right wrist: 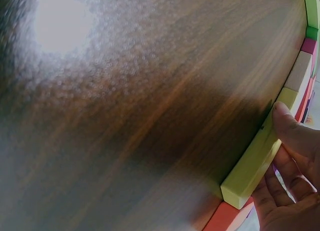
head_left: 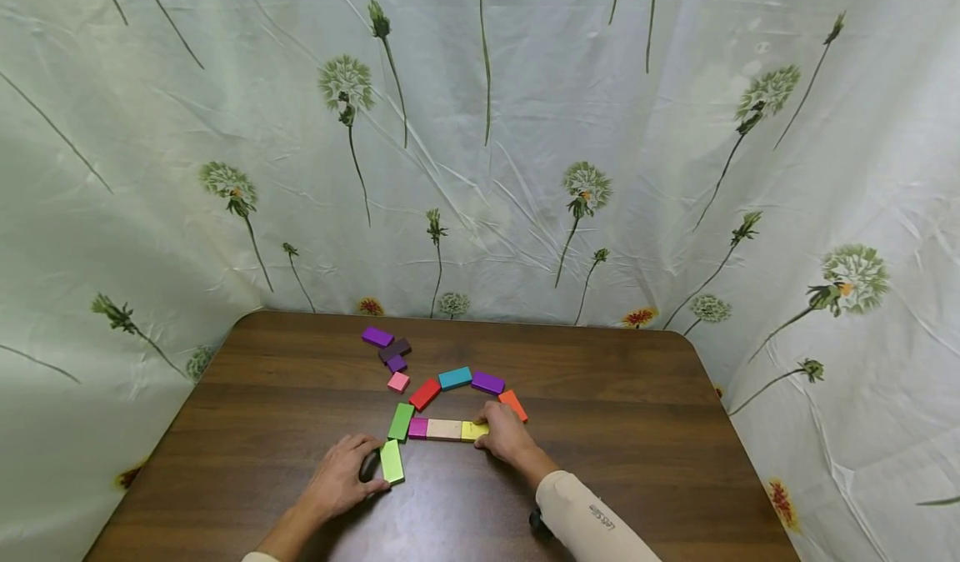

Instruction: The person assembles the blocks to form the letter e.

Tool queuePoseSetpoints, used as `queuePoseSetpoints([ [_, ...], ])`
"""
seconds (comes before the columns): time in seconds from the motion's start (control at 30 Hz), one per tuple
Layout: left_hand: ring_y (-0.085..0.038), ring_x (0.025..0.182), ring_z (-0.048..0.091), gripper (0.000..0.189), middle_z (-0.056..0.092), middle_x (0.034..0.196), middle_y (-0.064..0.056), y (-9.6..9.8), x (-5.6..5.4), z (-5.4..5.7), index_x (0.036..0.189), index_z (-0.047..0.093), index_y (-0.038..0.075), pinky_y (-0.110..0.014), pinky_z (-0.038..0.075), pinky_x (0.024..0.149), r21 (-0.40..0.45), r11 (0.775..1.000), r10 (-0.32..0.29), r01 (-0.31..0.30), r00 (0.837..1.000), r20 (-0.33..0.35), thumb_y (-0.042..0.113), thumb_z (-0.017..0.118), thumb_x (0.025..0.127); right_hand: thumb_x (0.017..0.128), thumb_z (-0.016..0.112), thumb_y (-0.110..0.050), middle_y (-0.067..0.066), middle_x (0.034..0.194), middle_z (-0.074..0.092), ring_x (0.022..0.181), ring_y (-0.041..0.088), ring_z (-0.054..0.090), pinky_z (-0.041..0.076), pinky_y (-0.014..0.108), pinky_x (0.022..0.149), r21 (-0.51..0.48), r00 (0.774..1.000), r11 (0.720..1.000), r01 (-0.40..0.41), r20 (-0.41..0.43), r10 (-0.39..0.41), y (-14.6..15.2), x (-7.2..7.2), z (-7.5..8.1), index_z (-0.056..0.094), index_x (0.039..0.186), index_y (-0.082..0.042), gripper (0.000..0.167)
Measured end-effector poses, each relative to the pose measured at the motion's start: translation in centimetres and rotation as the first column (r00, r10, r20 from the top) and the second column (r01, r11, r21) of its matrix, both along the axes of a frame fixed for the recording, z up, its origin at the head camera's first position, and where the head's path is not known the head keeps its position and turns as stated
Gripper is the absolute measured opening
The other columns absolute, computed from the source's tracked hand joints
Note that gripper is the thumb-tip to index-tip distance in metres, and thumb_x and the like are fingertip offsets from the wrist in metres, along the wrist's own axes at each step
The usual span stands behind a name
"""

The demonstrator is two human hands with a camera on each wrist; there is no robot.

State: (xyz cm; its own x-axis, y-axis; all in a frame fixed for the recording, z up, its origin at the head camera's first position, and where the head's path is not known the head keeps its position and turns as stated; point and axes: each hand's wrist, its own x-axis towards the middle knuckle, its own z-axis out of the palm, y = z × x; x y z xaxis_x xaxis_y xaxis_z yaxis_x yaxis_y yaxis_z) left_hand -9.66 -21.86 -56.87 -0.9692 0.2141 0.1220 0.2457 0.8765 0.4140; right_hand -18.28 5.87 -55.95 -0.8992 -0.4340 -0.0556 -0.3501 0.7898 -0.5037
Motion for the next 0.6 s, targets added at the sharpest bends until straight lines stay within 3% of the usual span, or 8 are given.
queuePoseSetpoints([
  [0.27, -0.025, 0.100, 0.056, 0.059, 0.061, 0.106, -0.004, 0.15, 0.15, 0.32, 0.111, 0.066, 0.002, -0.047, 0.044, 0.090, -0.010, 1.000, 0.026, -0.025, 0.997, 0.076, 0.035, 0.086, 0.066, 0.070, 0.084, -0.009, 0.002, 0.084, 0.061, 0.080, 0.018, 0.060, 0.050, 0.032, 0.074, -0.008, 1.000, 1.000, 0.002, 0.003, -0.002, -0.06, 0.02, 0.06, 0.074, 0.096, 0.000, 0.029],
  [0.6, -0.024, 0.100, 0.056, 0.059, 0.062, 0.106, -0.003, -0.09, -0.01, 0.04, 0.110, 0.067, 0.004, -0.047, 0.045, 0.089, 0.010, 1.000, 0.012, -0.012, 0.999, 0.030, 0.038, 0.085, 0.066, 0.069, 0.084, -0.008, 0.002, 0.084, 0.061, 0.082, 0.020, 0.061, 0.050, 0.032, 0.075, -0.023, 1.000, 1.000, 0.004, -0.007, -0.004, 0.06, 0.02, -0.06, 0.074, 0.096, 0.000, 0.029],
])
